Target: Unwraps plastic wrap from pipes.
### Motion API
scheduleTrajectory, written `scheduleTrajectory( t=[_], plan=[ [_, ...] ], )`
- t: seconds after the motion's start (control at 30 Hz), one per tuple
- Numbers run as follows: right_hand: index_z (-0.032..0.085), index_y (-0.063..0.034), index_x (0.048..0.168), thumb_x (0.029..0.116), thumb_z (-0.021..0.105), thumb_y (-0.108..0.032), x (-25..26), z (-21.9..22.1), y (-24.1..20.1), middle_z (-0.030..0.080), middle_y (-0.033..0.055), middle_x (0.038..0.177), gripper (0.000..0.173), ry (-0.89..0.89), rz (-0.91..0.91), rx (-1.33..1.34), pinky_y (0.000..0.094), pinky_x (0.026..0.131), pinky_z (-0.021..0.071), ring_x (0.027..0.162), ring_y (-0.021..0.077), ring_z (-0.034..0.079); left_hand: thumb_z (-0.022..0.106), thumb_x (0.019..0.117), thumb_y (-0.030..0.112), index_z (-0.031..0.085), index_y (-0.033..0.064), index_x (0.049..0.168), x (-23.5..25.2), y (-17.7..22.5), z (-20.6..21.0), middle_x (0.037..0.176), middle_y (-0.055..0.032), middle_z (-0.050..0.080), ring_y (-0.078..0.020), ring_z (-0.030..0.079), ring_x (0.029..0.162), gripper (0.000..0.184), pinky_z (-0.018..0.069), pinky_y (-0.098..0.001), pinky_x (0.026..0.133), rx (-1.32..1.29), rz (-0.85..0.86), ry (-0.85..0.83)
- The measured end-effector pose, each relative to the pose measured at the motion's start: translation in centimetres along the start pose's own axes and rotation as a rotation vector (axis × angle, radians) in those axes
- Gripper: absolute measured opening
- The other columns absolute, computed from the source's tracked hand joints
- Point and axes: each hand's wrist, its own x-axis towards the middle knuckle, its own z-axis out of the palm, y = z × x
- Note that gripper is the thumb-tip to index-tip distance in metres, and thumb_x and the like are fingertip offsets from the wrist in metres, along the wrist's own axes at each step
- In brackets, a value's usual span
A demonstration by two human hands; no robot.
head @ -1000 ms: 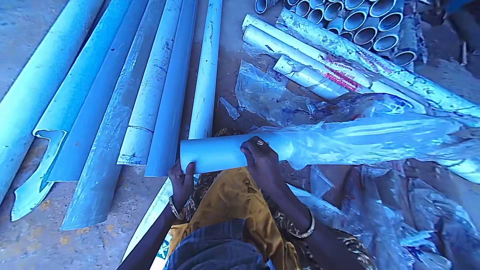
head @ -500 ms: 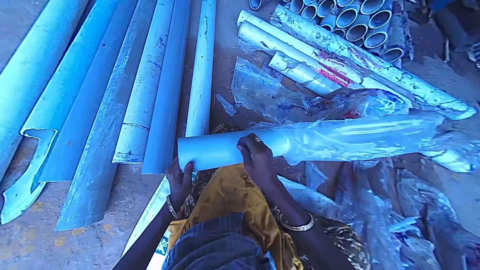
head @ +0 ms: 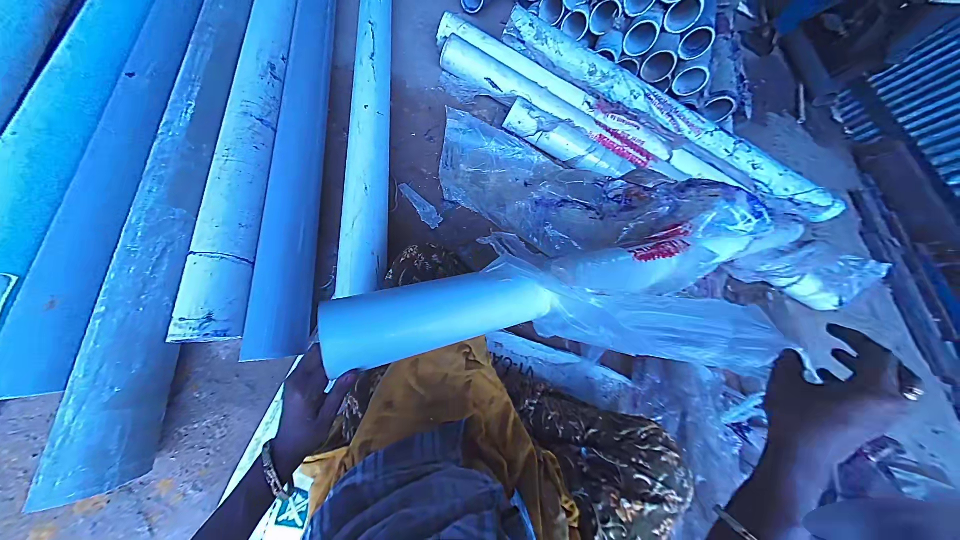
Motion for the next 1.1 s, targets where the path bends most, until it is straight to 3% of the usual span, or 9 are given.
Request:
scheduleTrajectory(
  t=[0.07, 0.13, 0.23, 0.4, 0.57, 0.67, 0.77, 0.9, 1.1],
  plan=[
    [0.065, 0.0137, 0.096, 0.0917, 0.051, 0.008, -1.7, 1.8, -2.4, 0.068, 0.0156, 0.091, 0.016, 0.228, -0.230, 0.321, 0.0242, 0.079, 0.0553, 0.085, 0.0116, 0.067, 0.047, 0.1082, 0.040, 0.068, -0.0011, 0.107, -0.5, -0.2, -0.3, 0.112, -0.0108, 0.068, 0.0065, 0.056, 0.117, 0.046, 0.0399, -0.0117, 0.105, 0.007, 0.013, -0.029],
    [0.063, -0.0123, 0.085, 0.0983, 0.040, 0.000, -3.6, 4.3, -6.6, 0.067, -0.0155, 0.079, 0.030, 0.023, -0.374, 0.707, 0.0167, 0.072, 0.0561, 0.075, -0.0060, 0.064, 0.049, 0.1077, 0.039, 0.068, -0.0016, 0.106, -0.8, -0.2, -0.4, 0.112, -0.0102, 0.068, 0.0080, 0.056, 0.116, 0.045, 0.0415, -0.0110, 0.104, 0.006, 0.018, -0.036],
    [0.071, 0.0061, 0.099, 0.1030, 0.047, -0.011, -6.2, 8.5, -11.7, 0.068, 0.0056, 0.083, 0.030, -0.394, -0.534, 0.701, 0.0199, 0.079, 0.0516, 0.080, 0.0047, 0.064, 0.049, 0.1071, 0.039, 0.069, -0.0045, 0.100, -1.0, 0.0, -0.7, 0.105, -0.0169, 0.068, 0.0016, 0.060, 0.111, 0.048, 0.0419, -0.0116, 0.101, 0.037, 0.007, -0.054],
    [0.074, -0.0025, 0.123, 0.0974, 0.060, -0.002, -5.8, 13.5, -14.9, 0.061, 0.0214, 0.140, 0.029, -0.685, -0.861, 0.433, 0.0548, 0.110, 0.0427, 0.134, 0.0433, 0.054, 0.046, 0.1080, 0.042, 0.070, -0.0019, 0.097, -1.4, -0.2, -1.2, 0.103, -0.0163, 0.069, -0.0025, 0.062, 0.110, 0.051, 0.0435, -0.0125, 0.100, 0.095, 0.034, -0.102],
    [0.074, 0.0055, 0.097, 0.0949, 0.060, 0.006, -4.7, 14.5, -16.1, 0.071, 0.0233, 0.094, 0.014, -0.800, -0.872, 0.348, 0.0525, 0.086, 0.0556, 0.093, 0.0407, 0.071, 0.036, 0.1095, 0.042, 0.064, 0.0024, 0.077, 1.1, 1.2, -3.5, 0.072, -0.0175, 0.069, -0.0258, 0.070, 0.078, 0.058, 0.0496, -0.0352, 0.095, 0.460, 0.193, 0.128],
    [0.073, 0.0060, 0.095, 0.0937, 0.061, 0.006, -4.4, 14.7, -16.1, 0.068, 0.0234, 0.091, 0.012, -0.781, -0.897, 0.357, 0.0527, 0.083, 0.0552, 0.091, 0.0402, 0.069, 0.047, 0.1073, 0.033, 0.066, 0.0034, 0.086, 5.5, 5.6, -2.0, 0.085, -0.0169, 0.070, -0.0264, 0.066, 0.090, 0.041, 0.0450, -0.0350, 0.094, 0.415, 0.132, 0.219],
    [0.072, 0.0071, 0.094, 0.0924, 0.062, 0.007, -3.6, 14.6, -15.7, 0.069, 0.0232, 0.092, 0.010, -0.806, -0.947, 0.390, 0.0554, 0.084, 0.0542, 0.091, 0.0404, 0.069, 0.064, 0.0915, 0.050, 0.076, 0.0019, 0.112, 9.5, 9.2, 3.9, 0.116, -0.0208, 0.072, -0.0405, 0.067, 0.109, 0.054, 0.0500, -0.0562, 0.094, 0.415, 0.074, -0.127],
    [0.073, 0.0068, 0.095, 0.0947, 0.060, 0.004, -2.5, 13.3, -14.2, 0.071, 0.0221, 0.094, 0.014, -0.826, -0.884, 0.468, 0.0565, 0.088, 0.0518, 0.094, 0.0388, 0.069, 0.074, 0.0813, 0.068, 0.037, 0.0031, 0.158, 14.5, 10.8, 7.9, 0.159, -0.0281, 0.037, -0.0459, 0.029, 0.151, 0.107, 0.0205, -0.0659, 0.119, 0.516, -0.297, -0.844],
    [0.066, 0.0049, 0.101, 0.0967, 0.052, 0.008, 3.1, 7.4, -6.3, 0.067, -0.0033, 0.093, 0.015, -0.571, -0.370, 0.647, 0.0125, 0.079, 0.0511, 0.084, -0.0089, 0.060, 0.069, 0.0851, 0.069, 0.043, 0.0042, 0.154, 14.9, 11.2, 7.7, 0.145, -0.0278, 0.053, -0.0451, 0.051, 0.135, 0.098, 0.0392, -0.0595, 0.110, 0.597, -0.342, -0.992]
  ],
)
